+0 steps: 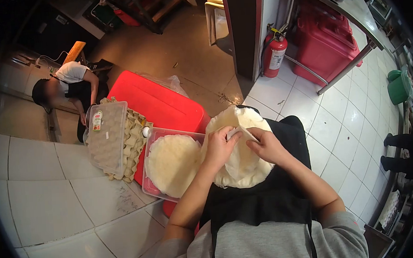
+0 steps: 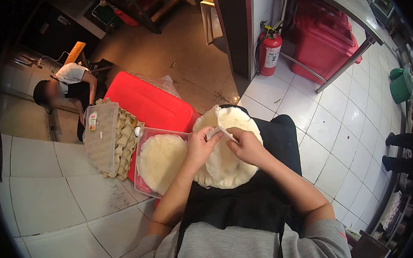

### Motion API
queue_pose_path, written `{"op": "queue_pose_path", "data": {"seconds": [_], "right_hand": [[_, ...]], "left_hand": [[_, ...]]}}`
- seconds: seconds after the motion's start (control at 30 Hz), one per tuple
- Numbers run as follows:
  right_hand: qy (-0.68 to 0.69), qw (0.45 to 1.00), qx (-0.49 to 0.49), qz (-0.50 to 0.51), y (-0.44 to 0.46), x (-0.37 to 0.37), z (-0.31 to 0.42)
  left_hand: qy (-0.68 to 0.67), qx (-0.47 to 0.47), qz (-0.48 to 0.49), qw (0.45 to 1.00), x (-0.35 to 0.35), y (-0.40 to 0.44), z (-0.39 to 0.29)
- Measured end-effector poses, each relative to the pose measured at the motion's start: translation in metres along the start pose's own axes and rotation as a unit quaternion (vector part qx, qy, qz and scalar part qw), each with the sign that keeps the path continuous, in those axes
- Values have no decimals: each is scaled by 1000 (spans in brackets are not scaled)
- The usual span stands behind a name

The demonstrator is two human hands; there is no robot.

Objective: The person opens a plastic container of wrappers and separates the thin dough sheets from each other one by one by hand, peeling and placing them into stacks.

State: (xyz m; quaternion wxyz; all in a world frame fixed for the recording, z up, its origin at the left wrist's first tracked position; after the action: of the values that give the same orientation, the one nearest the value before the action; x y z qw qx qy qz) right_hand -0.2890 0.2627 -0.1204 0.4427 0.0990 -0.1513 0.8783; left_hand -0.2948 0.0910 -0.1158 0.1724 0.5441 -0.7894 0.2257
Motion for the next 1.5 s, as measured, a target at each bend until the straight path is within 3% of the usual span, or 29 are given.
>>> {"op": "queue_pose_path", "data": {"seconds": [0.1, 0.23, 0.43, 0.57, 0.63, 0.73, 0.77, 0.83, 1.0, 1.1, 1.2, 1.23, 1.3, 1.43, 1.5], "right_hand": [[-40, 996, -71, 22, 11, 16, 18], [-79, 997, -13, 10, 22, 18, 5], [102, 989, -99, -29, 16, 21, -19], [243, 966, -89, -6, 15, 17, -15], [196, 978, -64, 27, 16, 11, -9], [33, 998, 36, 28, 14, 3, 7], [-38, 996, 80, 16, 14, 2, 13], [-30, 997, 65, 6, 13, 6, 21], [-138, 990, -9, 17, 26, 22, 46], [-138, 987, 73, -32, 37, 19, 18], [-101, 993, -54, -36, 34, 30, 4], [-26, 994, -105, -32, 25, 37, 11], [145, 986, -83, -14, 22, 37, -4], [287, 955, -70, 32, 15, 25, -13], [326, 940, -65, 69, 5, 18, -6]], "left_hand": [[1, -102, -49, 994, -5, 0, 3], [30, -98, -83, 991, 5, 0, 10], [-1, -67, -129, 989, 27, -14, 18], [-77, -34, -152, 985, 19, -14, 43], [-101, -23, -151, 983, 13, -12, 47], [-12, -103, -150, 983, 17, -2, 6], [-21, -52, -121, 991, 22, 0, 1], [-41, 48, -58, 996, 29, 3, -5], [37, -121, -85, 988, 15, 3, -5], [72, -155, -127, 977, 22, -1, 2], [75, -95, -193, 974, 49, -14, 29], [71, -65, -215, 972, 56, -17, 38], [1, -35, -223, 974, 55, -22, 50], [-216, -29, -206, 954, 42, -25, 69], [-313, -39, -117, 942, 44, -24, 65]]}}
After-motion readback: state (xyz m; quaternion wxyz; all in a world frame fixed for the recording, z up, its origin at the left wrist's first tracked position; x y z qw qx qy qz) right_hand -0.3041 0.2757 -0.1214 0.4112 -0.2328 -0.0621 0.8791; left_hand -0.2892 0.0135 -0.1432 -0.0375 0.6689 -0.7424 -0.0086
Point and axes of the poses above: each hand's wrist, its own y-axis towards the middle knuckle, its own x-axis out of the back of the hand, z = x × y, the point moved 2 cm from there along y, towards the middle knuckle, and after that the axes turned 14 degrees about z, right-handed, at the moved point
